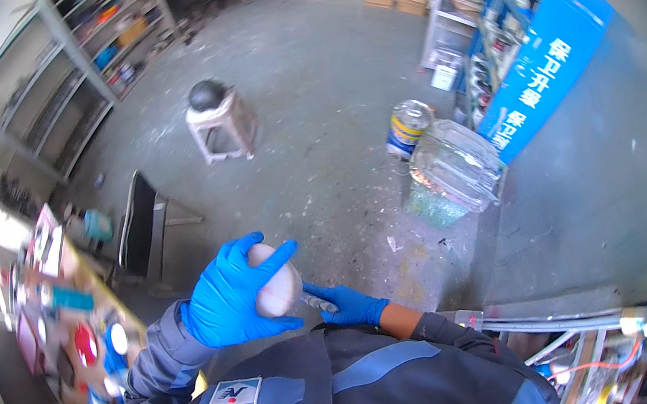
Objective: The person mixes red paint in a container, pours it into a spray gun, and applies it to a red car inside a paint booth. They wipe the car surface with a cloth and continue spraying the hood and side panels.
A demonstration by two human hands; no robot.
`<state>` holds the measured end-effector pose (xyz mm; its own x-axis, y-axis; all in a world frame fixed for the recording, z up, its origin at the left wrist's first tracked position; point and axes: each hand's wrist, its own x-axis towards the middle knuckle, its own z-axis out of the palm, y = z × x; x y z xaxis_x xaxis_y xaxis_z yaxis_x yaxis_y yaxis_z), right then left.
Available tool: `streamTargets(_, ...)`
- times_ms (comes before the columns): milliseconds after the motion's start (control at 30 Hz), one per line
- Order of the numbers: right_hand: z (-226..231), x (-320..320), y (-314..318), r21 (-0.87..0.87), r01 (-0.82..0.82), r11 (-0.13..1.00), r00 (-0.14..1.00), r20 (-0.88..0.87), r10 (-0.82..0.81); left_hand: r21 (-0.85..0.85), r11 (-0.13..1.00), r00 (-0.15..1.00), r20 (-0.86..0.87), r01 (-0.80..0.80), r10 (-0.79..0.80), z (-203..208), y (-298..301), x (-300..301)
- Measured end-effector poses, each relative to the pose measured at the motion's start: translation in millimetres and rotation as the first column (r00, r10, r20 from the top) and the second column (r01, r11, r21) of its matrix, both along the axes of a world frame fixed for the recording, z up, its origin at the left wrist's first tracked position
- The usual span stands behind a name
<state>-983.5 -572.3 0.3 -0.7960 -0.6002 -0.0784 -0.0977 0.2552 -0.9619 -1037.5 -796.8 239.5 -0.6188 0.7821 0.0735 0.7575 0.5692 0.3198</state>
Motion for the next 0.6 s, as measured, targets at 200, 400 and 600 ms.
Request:
streamTargets(200,30.9,-123.8,35.4,-0.071,0.187,0.98,0.968,0.181,-0.172,0.622,0.656,0.347,0.783,-0.429,-0.516,-33.6,49.0,-240.3)
streamTargets(400,51.7,-296.5,92.6,-0.005,-0.011,1.0,0.998,-0.058,0.011,0.547,0.763,0.168,0.836,-0.343,-0.523,-78.8,199.3,-446.7)
streamTargets(600,64.2,-465.7,137.6,0.159,-0.298,0.941,0.953,-0.014,0.304,0.708,0.698,0.448,0.591,0.111,-0.671,-29.7,313.5,-506.1)
